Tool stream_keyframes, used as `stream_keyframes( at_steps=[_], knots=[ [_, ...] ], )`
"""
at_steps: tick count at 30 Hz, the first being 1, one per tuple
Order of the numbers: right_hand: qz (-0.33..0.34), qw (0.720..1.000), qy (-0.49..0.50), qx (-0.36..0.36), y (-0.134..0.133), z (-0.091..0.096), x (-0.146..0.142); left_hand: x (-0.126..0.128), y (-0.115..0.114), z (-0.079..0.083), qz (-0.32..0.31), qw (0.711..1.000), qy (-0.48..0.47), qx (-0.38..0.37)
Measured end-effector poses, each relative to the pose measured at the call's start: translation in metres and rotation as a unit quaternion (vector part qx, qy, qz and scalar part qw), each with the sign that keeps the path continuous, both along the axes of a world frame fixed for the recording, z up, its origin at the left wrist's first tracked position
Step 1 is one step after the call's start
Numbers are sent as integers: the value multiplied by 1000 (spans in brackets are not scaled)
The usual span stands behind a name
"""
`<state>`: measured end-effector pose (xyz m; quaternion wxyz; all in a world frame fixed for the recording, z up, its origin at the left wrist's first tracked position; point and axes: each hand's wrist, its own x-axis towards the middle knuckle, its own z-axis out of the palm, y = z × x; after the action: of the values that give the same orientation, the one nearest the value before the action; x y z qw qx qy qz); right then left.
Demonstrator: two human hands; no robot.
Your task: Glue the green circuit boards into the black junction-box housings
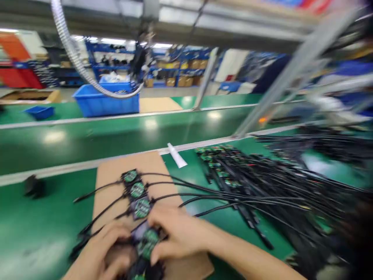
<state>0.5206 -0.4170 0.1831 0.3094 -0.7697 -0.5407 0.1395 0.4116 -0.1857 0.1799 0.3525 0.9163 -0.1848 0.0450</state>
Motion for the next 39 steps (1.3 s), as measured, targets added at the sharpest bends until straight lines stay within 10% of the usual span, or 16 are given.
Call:
stream_keyframes(
  at_steps=[10, 22, 30, 39],
  knots=[
    [-2, 996, 74, -41, -14, 1, 32, -15, 8, 3, 51, 996, 75, -6],
    [15, 999, -11, -26, -11, -20, 32, -13, 21, -21, 107, 976, -12, 191],
    [40, 993, -103, -37, -22, -1, -4, -46, 21, 6, -19, 991, 43, 123],
    [26, 996, -70, -51, -53, 2, -21, -74, 9, -3, -36, 992, 33, 115]
  ],
)
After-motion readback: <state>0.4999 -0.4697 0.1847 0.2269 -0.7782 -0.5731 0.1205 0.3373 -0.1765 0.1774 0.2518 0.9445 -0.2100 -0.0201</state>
